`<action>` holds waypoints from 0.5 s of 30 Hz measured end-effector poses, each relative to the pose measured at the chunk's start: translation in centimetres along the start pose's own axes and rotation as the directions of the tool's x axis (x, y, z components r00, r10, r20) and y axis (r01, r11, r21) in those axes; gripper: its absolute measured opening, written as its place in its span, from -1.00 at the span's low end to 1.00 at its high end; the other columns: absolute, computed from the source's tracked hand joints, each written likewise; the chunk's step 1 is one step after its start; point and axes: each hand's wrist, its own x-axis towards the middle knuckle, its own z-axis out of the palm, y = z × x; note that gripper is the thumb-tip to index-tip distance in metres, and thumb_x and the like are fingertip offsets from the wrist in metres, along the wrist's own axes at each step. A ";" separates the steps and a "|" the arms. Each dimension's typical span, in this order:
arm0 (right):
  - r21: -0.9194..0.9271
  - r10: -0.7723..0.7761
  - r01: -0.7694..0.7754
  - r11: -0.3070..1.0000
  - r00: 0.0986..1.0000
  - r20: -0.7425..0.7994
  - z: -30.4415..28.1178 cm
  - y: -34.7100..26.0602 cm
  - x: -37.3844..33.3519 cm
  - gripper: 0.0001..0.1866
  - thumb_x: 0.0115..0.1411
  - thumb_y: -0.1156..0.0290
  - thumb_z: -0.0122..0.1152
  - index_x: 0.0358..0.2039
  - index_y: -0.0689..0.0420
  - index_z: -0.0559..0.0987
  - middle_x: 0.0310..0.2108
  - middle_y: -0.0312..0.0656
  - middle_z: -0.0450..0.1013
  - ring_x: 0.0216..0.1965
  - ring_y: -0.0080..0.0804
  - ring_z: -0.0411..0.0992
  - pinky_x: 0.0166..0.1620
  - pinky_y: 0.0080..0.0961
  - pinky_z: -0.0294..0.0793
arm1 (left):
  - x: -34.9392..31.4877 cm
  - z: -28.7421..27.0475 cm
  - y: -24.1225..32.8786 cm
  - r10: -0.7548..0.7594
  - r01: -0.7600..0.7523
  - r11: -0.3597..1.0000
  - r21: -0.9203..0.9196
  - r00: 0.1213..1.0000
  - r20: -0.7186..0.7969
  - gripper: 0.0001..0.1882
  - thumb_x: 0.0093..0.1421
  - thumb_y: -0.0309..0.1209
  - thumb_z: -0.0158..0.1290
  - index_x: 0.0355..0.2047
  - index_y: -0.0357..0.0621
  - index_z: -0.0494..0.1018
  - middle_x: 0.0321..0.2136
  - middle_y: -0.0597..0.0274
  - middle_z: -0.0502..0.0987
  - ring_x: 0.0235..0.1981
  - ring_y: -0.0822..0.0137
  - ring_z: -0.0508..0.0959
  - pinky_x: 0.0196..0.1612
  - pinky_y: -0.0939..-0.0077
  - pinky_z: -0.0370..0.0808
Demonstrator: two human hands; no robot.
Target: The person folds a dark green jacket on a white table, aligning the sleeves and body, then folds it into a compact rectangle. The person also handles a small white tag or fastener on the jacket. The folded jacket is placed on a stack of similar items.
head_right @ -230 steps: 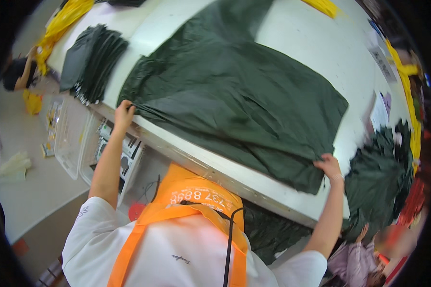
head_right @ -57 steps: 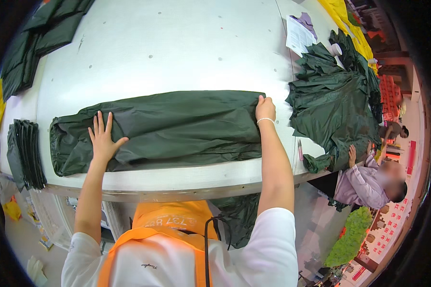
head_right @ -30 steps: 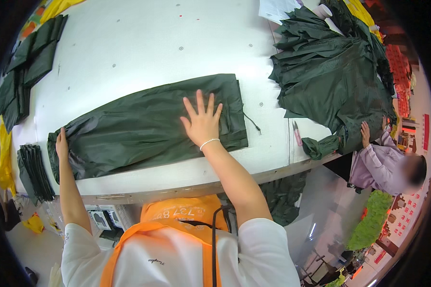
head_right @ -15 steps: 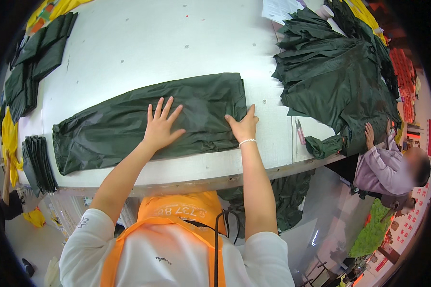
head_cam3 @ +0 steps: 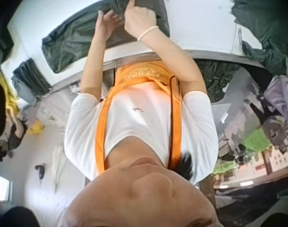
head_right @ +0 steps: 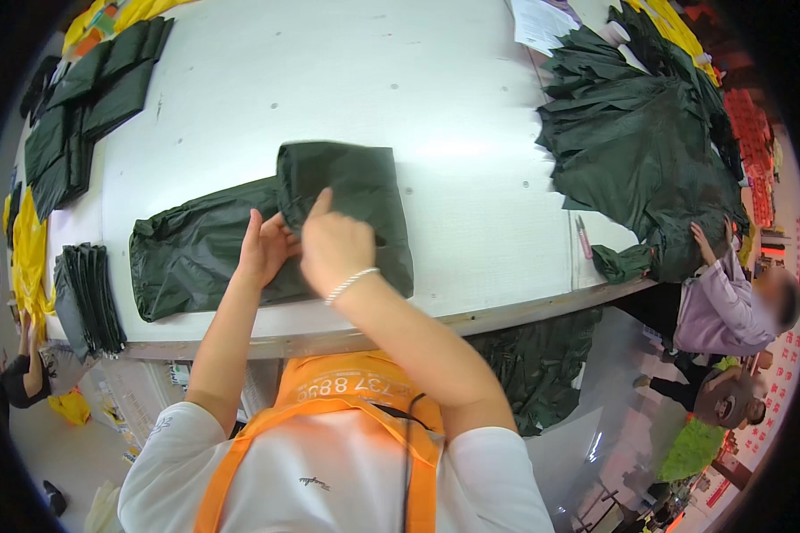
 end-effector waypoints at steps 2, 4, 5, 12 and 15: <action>0.051 -0.002 -0.001 0.999 0.998 0.060 5.2 -2.8 1.1 -0.28 -0.04 0.39 0.19 0.13 0.45 0.24 -0.50 0.06 0.50 -0.48 -0.08 0.52 -0.34 -0.24 0.53 | -0.9 0.3 0.5 -0.042 0.037 0.999 -0.026 0.970 -0.239 -0.25 0.20 0.21 -0.16 0.16 -0.14 0.21 -0.04 0.16 0.43 -0.02 0.26 0.43 0.02 0.26 0.34; 0.187 -0.063 0.067 0.980 0.998 -0.030 10.4 -4.2 1.3 -0.27 0.03 0.27 0.22 0.13 0.47 0.24 -0.48 0.11 0.49 -0.42 -0.12 0.53 -0.28 -0.30 0.53 | 0.3 -3.8 -0.3 -0.113 0.134 0.991 0.008 0.863 -0.493 -0.56 0.20 -0.18 0.08 -0.05 -0.25 0.34 -0.18 0.13 0.50 -0.24 0.24 0.52 -0.24 0.27 0.49; 0.250 -0.097 0.081 0.965 0.994 0.055 11.1 -4.4 1.1 -0.32 0.11 0.24 0.20 0.14 0.38 0.26 -0.34 0.14 0.49 -0.34 -0.09 0.53 -0.21 -0.36 0.53 | 0.3 -6.1 -0.8 -0.147 0.131 0.989 -0.067 0.881 -0.450 -0.59 0.22 -0.19 0.05 -0.08 -0.26 0.37 -0.22 0.12 0.52 -0.27 0.22 0.54 -0.23 0.25 0.50; 0.387 -0.147 0.278 0.879 0.931 -0.335 10.0 2.0 1.6 -0.51 0.21 0.45 0.03 0.17 0.10 0.31 0.20 -0.02 0.19 0.14 0.04 0.22 0.15 -0.16 0.22 | -1.8 -10.2 -0.4 -0.266 0.126 0.835 -0.536 0.944 -0.193 -0.49 0.25 -0.07 -0.07 -0.04 -0.29 0.42 -0.12 0.04 0.53 -0.15 0.10 0.55 -0.02 0.21 0.47; -0.056 -0.234 0.227 0.972 0.942 -0.240 12.2 -0.1 2.0 -0.47 0.26 0.35 -0.05 0.24 0.02 0.20 0.31 -0.10 -0.01 0.33 -0.03 -0.12 0.27 0.02 -0.07 | -2.2 -10.1 0.7 -0.200 0.036 0.831 -0.556 0.951 -0.236 -0.38 0.18 0.05 -0.01 -0.01 -0.27 0.41 -0.08 0.07 0.51 -0.13 0.10 0.53 0.00 0.20 0.45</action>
